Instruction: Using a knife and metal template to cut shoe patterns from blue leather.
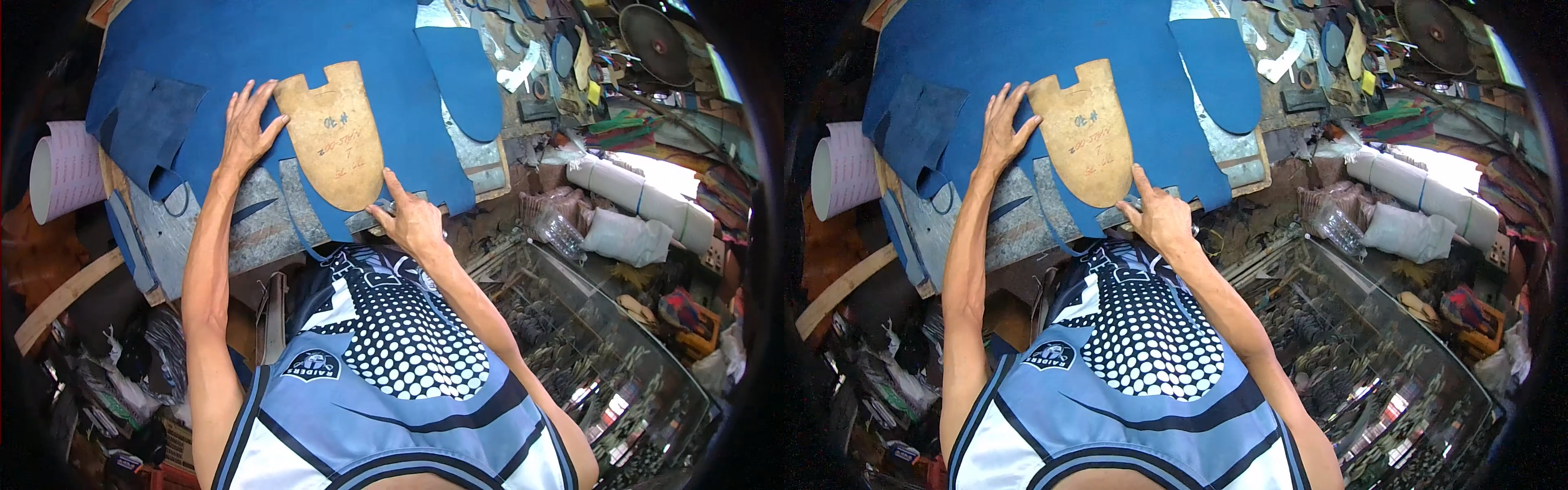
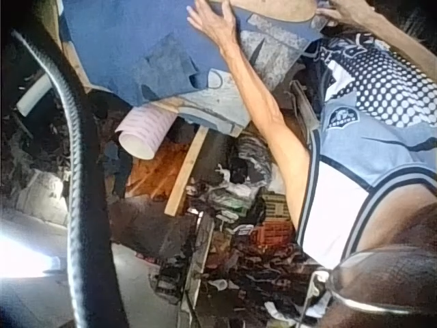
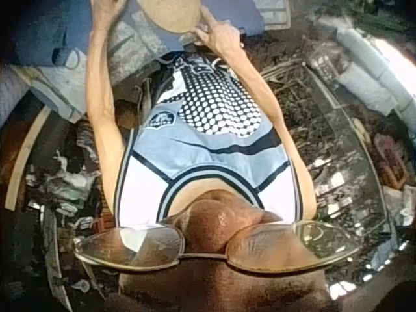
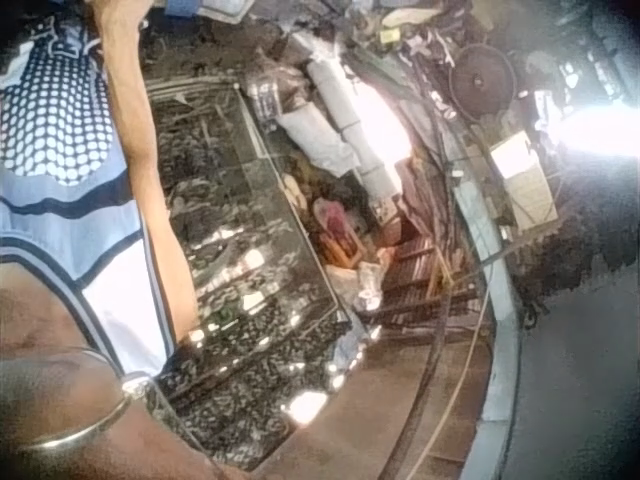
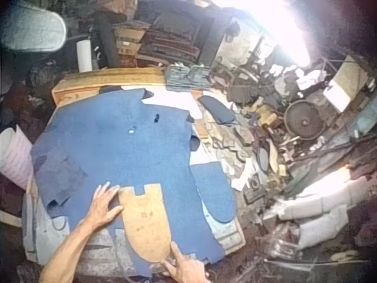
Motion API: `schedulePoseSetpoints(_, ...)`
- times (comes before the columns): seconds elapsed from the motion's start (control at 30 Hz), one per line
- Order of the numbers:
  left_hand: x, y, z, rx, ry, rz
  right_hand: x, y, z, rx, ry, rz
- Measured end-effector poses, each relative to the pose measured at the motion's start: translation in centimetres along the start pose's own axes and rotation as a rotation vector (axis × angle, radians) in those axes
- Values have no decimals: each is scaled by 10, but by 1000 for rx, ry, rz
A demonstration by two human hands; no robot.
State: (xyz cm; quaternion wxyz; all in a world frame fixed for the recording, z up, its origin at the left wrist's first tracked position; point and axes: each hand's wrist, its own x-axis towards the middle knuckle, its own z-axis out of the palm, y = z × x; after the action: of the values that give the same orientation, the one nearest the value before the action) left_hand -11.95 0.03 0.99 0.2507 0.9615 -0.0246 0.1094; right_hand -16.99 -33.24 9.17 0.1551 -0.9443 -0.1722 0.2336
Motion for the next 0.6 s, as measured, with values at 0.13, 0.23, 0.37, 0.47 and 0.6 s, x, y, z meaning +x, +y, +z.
schedulePoseSetpoints(0.13, 0, -1, 2, -18, 57, 36, 1, 1, 0, -49, 14, 3)
schedulePoseSetpoints(0.23, 0, -1, 5, -15, 76, 38, 1, -6, -8, -86, -28, 42)
schedulePoseSetpoints(0.37, -1, -2, 5, -16, 61, 20, 0, -6, -9, -49, 9, 19)
schedulePoseSetpoints(0.47, -1, -2, 4, -14, 43, 9, 1, -5, -7, -63, -7, 34)
schedulePoseSetpoints(0.6, -2, -2, 7, -62, 95, -4, 2, -8, -10, -36, -73, 88)
